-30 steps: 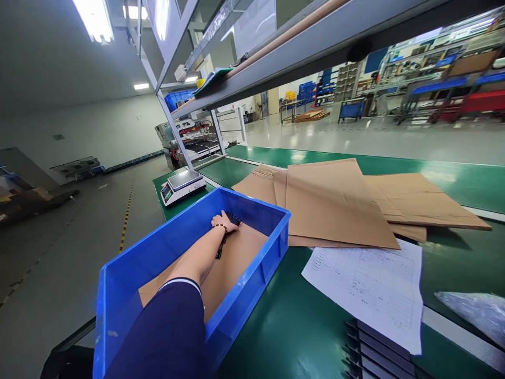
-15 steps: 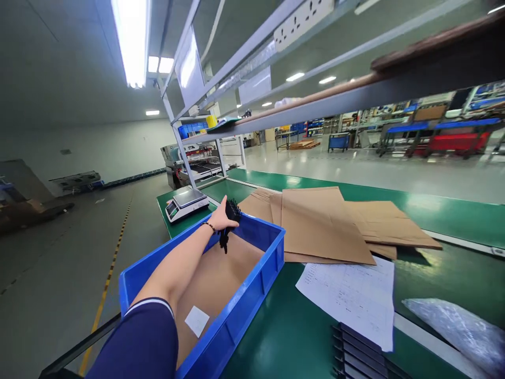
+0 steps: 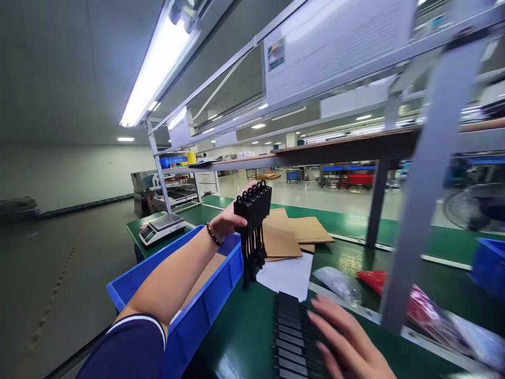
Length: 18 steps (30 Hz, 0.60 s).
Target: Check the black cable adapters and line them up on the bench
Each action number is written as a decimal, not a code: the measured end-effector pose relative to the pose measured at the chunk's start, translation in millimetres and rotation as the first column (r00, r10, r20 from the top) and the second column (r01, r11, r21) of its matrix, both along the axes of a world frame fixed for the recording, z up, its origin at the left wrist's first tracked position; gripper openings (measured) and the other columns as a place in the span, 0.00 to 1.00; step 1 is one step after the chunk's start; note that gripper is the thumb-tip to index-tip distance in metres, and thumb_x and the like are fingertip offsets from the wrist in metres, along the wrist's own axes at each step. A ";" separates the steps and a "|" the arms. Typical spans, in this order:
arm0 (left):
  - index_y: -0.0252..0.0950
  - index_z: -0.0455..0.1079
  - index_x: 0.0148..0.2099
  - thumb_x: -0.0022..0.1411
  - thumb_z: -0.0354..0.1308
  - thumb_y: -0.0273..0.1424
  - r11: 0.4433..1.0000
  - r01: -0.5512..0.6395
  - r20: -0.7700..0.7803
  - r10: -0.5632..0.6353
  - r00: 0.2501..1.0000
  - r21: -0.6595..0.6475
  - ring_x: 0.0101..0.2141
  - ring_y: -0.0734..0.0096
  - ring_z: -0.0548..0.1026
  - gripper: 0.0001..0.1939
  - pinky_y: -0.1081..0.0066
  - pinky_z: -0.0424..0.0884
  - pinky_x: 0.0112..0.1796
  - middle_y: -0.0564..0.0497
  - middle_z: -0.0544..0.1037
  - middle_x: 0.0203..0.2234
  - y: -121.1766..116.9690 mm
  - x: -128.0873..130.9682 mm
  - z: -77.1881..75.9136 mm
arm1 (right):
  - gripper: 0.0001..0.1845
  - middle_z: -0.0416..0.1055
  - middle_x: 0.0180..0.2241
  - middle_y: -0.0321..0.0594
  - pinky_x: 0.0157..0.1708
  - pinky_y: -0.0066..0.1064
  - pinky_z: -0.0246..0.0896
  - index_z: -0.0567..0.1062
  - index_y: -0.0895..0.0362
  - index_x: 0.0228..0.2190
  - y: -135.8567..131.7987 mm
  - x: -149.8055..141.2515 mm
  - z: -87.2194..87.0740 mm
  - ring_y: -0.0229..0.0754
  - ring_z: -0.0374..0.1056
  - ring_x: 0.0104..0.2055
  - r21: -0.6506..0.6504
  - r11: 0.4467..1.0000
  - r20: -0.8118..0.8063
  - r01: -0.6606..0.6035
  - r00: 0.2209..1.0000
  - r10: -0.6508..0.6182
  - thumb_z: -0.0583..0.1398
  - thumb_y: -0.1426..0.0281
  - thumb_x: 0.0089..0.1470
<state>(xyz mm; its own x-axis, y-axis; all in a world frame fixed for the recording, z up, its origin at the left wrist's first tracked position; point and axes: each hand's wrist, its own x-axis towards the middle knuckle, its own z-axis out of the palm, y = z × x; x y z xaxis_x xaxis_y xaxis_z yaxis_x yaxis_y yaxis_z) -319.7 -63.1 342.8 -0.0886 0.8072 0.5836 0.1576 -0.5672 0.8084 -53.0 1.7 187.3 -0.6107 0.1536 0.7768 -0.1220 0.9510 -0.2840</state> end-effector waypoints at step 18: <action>0.41 0.39 0.60 0.27 0.64 0.41 0.981 0.192 0.054 -0.190 0.980 -0.037 0.53 0.49 0.53 0.57 0.58 0.54 0.50 0.45 0.51 0.56 35.4 123.0 -48.2 | 0.21 0.58 0.50 0.47 0.47 0.37 0.58 0.61 0.56 0.48 5.0 20.3 -3.0 0.45 0.57 0.51 0.038 0.999 -0.034 -0.012 0.999 0.013 0.53 0.70 0.49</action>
